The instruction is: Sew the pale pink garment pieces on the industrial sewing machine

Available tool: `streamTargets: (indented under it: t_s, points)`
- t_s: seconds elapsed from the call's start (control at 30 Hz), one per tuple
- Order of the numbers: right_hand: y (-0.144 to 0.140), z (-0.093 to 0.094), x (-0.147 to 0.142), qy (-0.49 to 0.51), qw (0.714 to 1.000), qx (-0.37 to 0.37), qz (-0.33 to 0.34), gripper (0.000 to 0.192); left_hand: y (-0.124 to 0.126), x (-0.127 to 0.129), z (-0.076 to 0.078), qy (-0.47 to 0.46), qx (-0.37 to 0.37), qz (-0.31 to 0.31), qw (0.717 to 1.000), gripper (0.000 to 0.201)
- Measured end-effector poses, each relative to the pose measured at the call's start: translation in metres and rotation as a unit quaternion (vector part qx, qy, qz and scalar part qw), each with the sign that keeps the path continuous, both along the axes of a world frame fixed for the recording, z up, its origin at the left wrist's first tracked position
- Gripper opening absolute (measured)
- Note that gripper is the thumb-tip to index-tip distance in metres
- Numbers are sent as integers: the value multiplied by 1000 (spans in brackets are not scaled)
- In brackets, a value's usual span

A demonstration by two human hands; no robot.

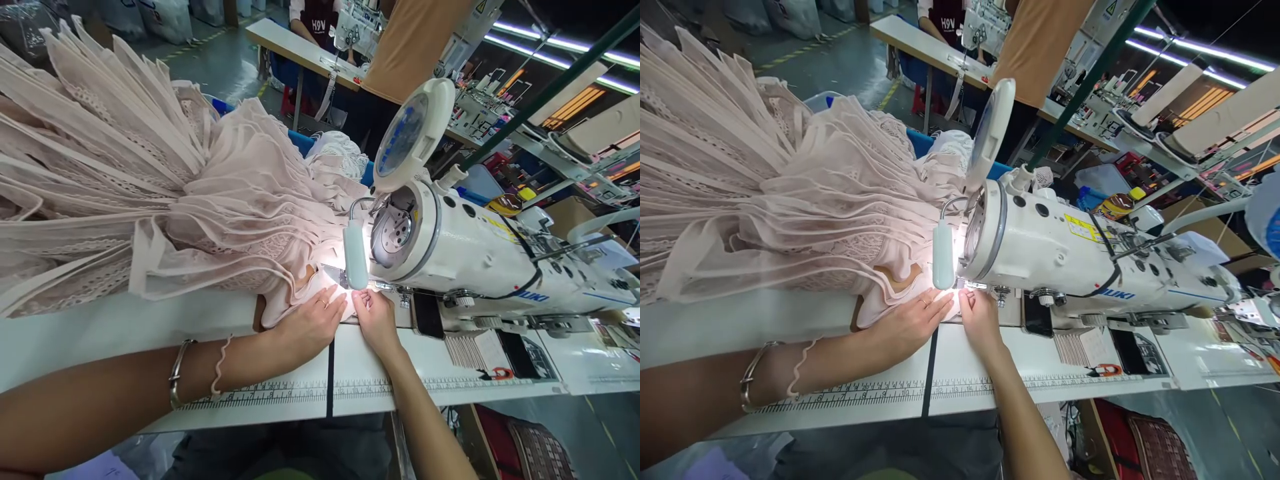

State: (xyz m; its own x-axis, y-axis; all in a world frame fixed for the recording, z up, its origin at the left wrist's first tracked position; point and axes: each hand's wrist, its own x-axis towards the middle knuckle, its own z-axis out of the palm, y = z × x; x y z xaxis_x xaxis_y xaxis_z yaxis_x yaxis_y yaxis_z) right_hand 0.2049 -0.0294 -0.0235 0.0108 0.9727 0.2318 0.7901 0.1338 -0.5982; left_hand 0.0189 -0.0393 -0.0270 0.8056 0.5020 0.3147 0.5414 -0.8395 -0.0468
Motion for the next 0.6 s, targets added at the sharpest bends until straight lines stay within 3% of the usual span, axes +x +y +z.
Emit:
streamTargets:
  t_s: [0.17,0.3,0.5,0.6]
  points:
    - [-3,-2,4,-20,1000,17,7,23,4,1,0,2,19,-2,1000,39]
    - [-11,1,8,-44,992,79,91,22,7,3,-9,-54,-16,-18,998,34]
    - [-22,0,0,-250,947,144,138,28,7,2,2,-40,-37,68,996,29]
    - [-22,-2,1,-300,929,152,154,38,5,8,0,-8,-53,46,997,29]
